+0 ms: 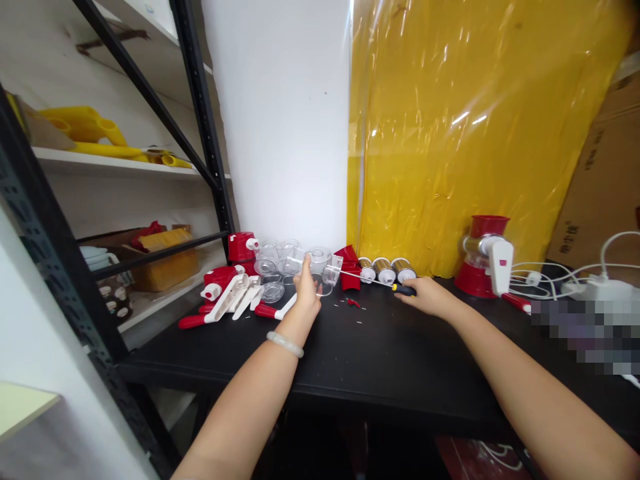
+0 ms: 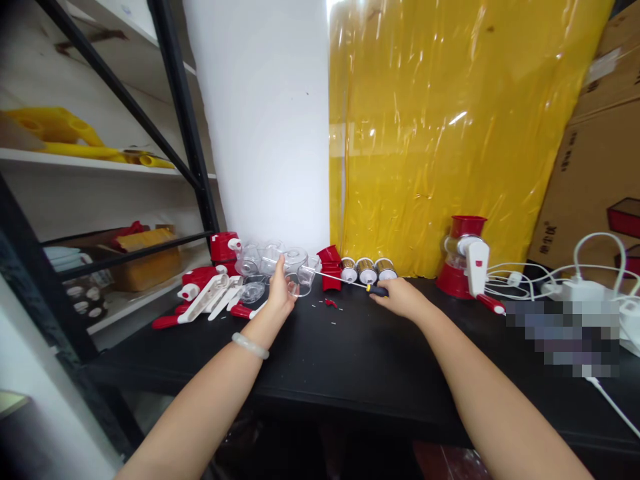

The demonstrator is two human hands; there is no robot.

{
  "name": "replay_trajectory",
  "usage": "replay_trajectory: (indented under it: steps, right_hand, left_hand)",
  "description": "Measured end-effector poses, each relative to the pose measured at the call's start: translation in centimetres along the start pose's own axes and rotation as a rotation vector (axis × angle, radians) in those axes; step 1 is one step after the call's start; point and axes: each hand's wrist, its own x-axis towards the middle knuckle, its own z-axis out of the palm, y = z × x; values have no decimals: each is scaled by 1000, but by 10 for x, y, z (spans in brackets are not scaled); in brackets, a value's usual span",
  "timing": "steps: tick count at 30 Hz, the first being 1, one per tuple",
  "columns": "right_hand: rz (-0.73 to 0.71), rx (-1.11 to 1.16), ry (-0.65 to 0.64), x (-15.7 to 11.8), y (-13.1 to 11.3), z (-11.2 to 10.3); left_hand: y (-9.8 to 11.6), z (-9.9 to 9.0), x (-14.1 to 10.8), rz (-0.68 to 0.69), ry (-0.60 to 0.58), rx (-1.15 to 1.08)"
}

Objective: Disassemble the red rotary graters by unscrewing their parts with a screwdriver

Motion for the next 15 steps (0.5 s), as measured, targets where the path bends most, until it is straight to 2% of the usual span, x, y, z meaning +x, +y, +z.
replay_trajectory:
  steps: [3,10,15]
  right_hand:
    - [-4,30,10,0,0,0]
    - [-76,58,34,5,13,18]
    - [-129,68,28,6,13,12]
  left_hand:
    - [0,0,0,-2,-10,-6]
    - [4,0,-2,11,21,-40]
    - [3,0,0,-5,26,-25]
